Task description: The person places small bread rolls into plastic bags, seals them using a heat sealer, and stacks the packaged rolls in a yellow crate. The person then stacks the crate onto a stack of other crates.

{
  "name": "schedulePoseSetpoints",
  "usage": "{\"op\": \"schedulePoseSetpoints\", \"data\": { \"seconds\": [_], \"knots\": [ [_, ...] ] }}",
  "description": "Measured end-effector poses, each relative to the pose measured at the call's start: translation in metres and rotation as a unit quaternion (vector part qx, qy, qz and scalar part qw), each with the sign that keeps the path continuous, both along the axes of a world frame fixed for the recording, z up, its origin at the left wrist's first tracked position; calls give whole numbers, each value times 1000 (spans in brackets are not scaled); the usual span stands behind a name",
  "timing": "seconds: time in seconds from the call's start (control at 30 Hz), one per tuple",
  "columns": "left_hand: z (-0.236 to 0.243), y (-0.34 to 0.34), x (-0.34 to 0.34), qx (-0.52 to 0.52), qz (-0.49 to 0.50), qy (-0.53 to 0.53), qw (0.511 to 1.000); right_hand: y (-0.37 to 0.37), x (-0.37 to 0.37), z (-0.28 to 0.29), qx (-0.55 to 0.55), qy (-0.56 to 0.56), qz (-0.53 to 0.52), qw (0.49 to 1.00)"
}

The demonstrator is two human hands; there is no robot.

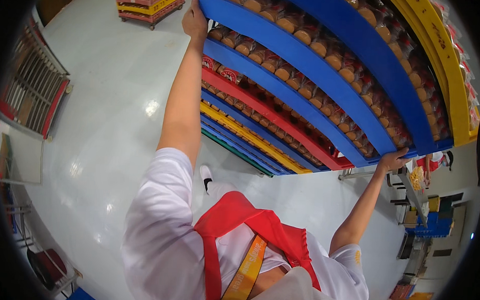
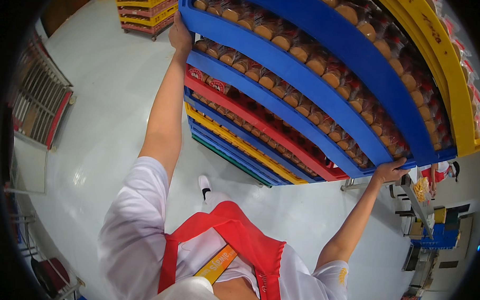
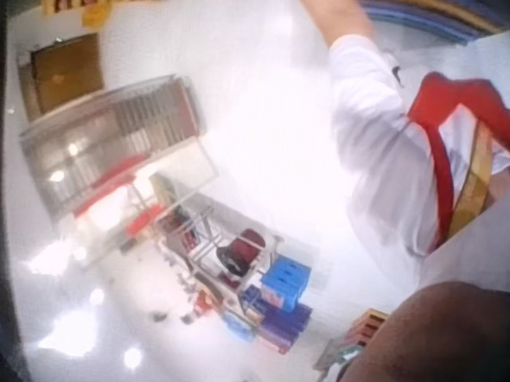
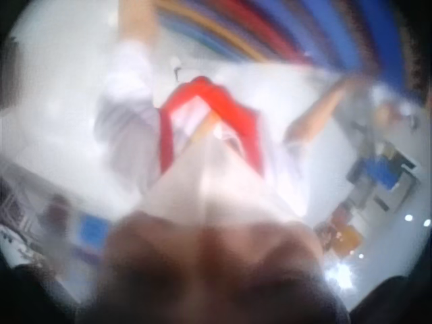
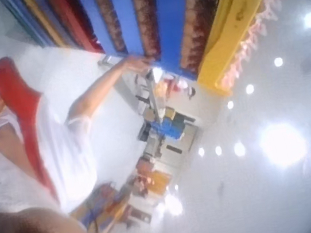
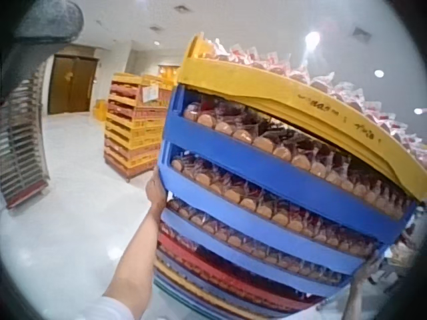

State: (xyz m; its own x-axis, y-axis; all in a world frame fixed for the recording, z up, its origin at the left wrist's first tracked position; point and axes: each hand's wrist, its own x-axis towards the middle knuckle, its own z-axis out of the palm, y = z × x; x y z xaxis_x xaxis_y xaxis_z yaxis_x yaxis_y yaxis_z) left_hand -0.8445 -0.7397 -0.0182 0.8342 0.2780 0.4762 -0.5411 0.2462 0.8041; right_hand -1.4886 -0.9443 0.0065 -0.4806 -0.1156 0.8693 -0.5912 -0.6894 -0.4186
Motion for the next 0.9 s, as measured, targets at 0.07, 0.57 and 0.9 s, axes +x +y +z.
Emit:
{"op": "schedulePoseSetpoints", "data": {
  "seconds": [0.07, 0.57, 0.9],
  "knots": [
    [-20, 4, 9, 90, -74, -18, 993, -5, -5, -9, -15, -4, 3, 1000],
    [-42, 36, -15, -37, -59, -63, 996, -12, -17, -21, 140, -23, -52, 988],
    [-113, 32, -46, 121, -60, 31, 990, -72, -141, -41, -4, 137, -239, 961]
  ]
}}
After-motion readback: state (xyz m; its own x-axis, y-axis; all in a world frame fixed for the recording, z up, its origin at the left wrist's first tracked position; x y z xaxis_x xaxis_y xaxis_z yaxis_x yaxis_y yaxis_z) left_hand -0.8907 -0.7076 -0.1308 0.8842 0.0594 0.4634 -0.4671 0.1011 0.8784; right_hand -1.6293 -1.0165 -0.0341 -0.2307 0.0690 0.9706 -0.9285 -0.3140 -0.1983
